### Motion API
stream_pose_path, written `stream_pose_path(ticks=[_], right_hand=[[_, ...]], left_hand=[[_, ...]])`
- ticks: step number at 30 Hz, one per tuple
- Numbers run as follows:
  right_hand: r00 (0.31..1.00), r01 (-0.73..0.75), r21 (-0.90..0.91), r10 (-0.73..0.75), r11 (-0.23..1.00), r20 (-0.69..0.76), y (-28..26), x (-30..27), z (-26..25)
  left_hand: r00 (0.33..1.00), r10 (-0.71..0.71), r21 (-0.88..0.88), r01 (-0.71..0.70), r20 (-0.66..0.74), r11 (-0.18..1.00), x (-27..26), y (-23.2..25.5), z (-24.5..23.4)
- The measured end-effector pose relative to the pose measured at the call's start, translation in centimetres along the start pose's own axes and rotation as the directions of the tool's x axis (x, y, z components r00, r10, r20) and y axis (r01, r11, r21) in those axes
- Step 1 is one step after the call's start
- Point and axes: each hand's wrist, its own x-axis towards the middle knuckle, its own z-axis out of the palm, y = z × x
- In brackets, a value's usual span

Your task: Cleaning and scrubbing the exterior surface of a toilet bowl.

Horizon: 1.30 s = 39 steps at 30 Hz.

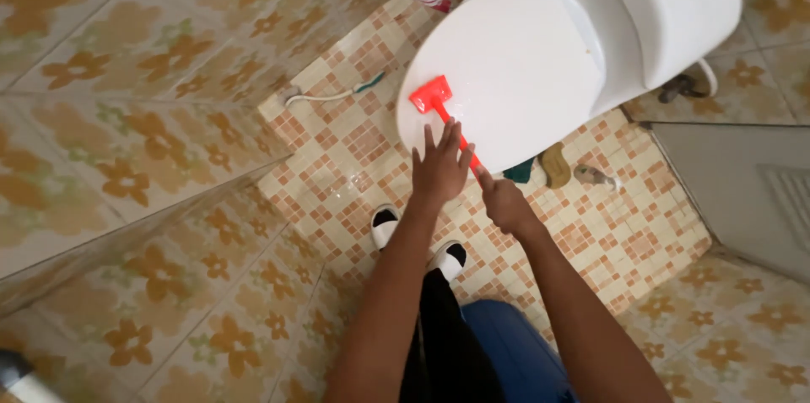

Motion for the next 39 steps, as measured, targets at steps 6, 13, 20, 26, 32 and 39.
stream_pose_path(ticks=[6, 13, 20, 26, 32, 39], right_hand=[[0.998, -0.06, 0.131, 0.057, 0.989, 0.032, 3.6, -2.9, 0.0], [0.996, -0.088, 0.133, 0.087, 0.987, 0.011, 12.1, -3.4, 0.5], [1.0, -0.025, 0.092, 0.027, 0.995, -0.011, 10.3, 1.3, -6.5], [0.998, 0.024, 0.108, -0.029, 0.994, 0.047, 12.5, 2.5, -12.9], [0.994, -0.04, 0.155, 0.024, 0.987, 0.105, 20.6, 0.8, -16.8], [0.985, -0.089, 0.139, 0.066, 0.986, 0.158, 23.8, 4.8, -19.4]], left_hand=[[0.994, 0.073, 0.014, -0.075, 0.083, 0.997, -1.7, 1.1, 2.1], [0.99, 0.089, -0.002, -0.089, 0.111, 0.996, -5.6, 3.8, 7.2], [0.997, 0.013, 0.026, -0.015, 0.072, 1.0, 0.8, 8.9, 5.8], [0.997, -0.057, 0.045, 0.054, 0.057, 0.998, 3.0, 14.4, 9.1], [0.999, -0.026, -0.032, 0.027, 0.029, 0.999, 0.0, 19.7, 16.3], [0.998, -0.058, -0.064, 0.058, 0.009, 0.996, 2.4, 22.0, 17.7]])
